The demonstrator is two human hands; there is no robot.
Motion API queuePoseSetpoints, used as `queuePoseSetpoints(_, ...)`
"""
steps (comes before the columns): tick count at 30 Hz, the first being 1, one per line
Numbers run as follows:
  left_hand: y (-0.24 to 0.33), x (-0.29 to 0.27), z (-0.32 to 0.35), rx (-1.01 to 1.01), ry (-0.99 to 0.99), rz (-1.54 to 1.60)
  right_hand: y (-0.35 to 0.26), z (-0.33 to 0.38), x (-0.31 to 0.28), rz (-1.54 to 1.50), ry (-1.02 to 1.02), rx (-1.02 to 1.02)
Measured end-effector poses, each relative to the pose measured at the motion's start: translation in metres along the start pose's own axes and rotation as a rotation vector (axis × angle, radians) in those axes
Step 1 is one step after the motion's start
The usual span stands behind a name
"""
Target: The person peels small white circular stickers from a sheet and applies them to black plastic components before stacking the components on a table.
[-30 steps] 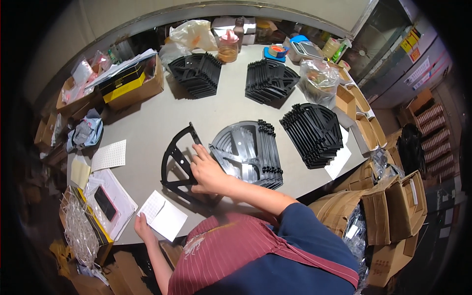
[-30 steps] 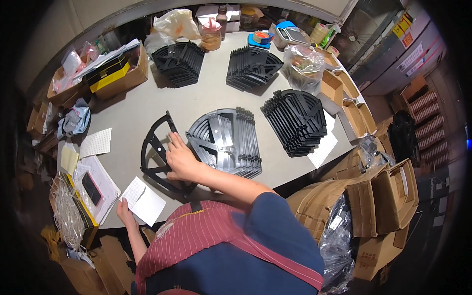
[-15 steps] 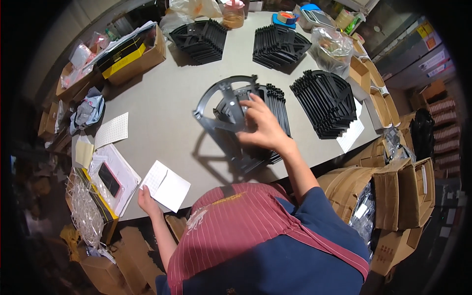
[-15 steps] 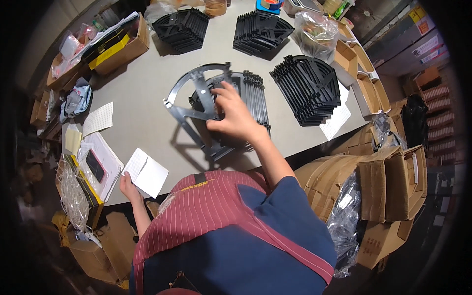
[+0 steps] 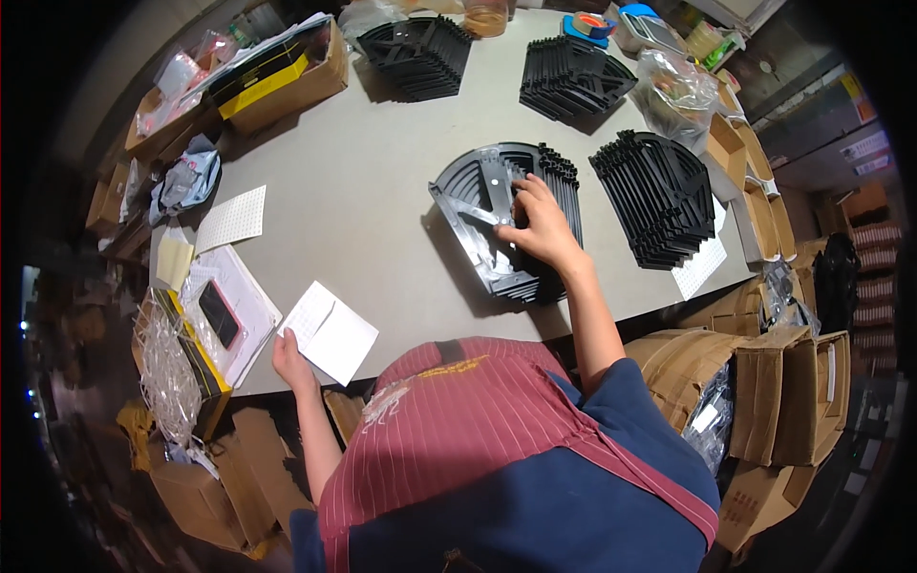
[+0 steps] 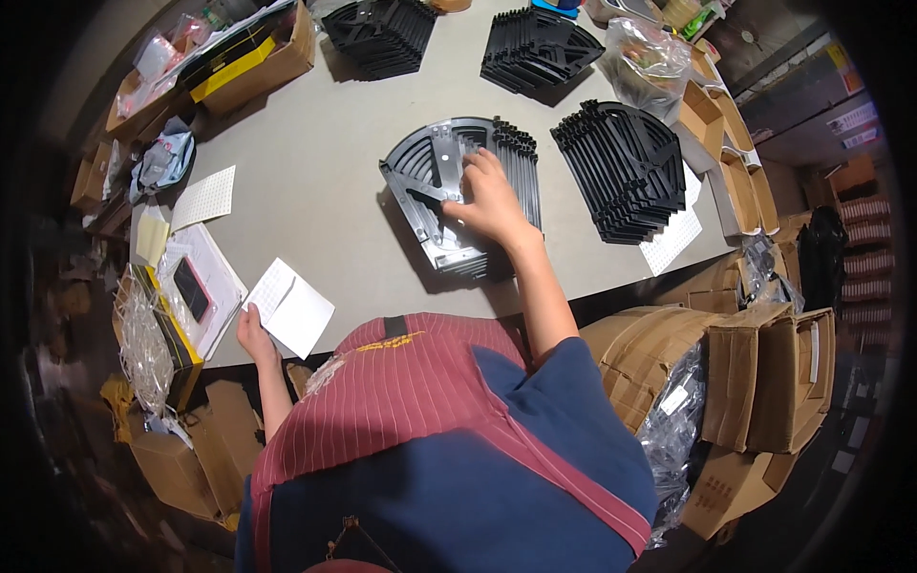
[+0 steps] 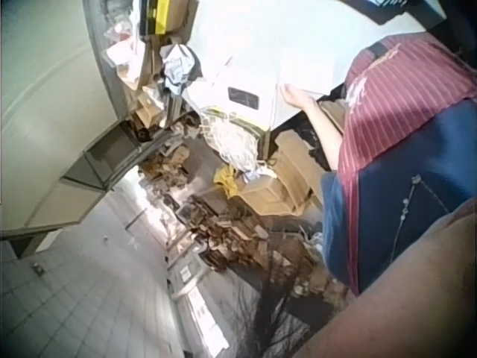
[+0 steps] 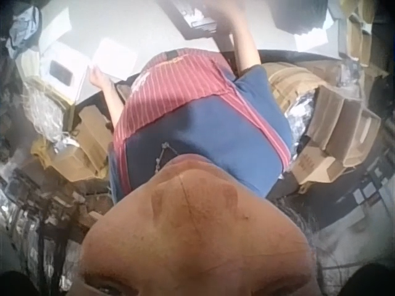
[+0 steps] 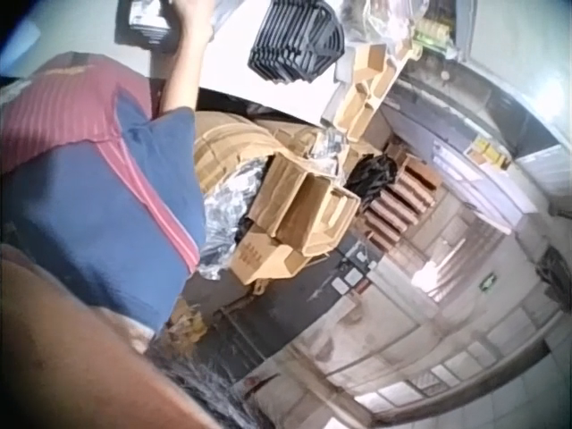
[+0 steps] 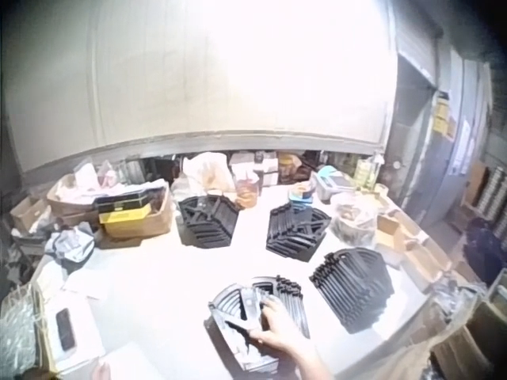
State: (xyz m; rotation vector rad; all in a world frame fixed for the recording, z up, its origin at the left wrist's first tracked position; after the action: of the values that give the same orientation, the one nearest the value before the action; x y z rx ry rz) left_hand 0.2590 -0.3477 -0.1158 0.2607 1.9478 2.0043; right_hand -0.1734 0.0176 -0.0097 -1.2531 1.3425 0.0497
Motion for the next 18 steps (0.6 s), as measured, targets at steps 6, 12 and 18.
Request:
queuePoseSetpoints(6,0.0,0.002,0.003,0.005,0.01,-0.018,-0.02,-0.011,0.001,0.051,-0.018,-0.02)
queuePoseSetpoints(12,0.01,0.003,0.009,0.005,0.071,-0.047,-0.007,0.0,-0.001,0.031,0.051,0.029)
queuePoseSetpoints(18,0.01,0.004,0.009,0.031,0.061,-0.066,-0.014,0.03,-0.029,0.014,0.146,-0.062)
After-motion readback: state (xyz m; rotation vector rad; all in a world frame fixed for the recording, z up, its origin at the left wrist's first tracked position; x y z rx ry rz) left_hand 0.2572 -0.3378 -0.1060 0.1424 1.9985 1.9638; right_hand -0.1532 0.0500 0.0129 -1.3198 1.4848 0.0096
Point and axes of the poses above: each hand's wrist, its own z-axis away from the middle knuckle, its own x-axis out of the palm, y = z × x, the point moved 10 cm from there along -z, towards the middle knuckle
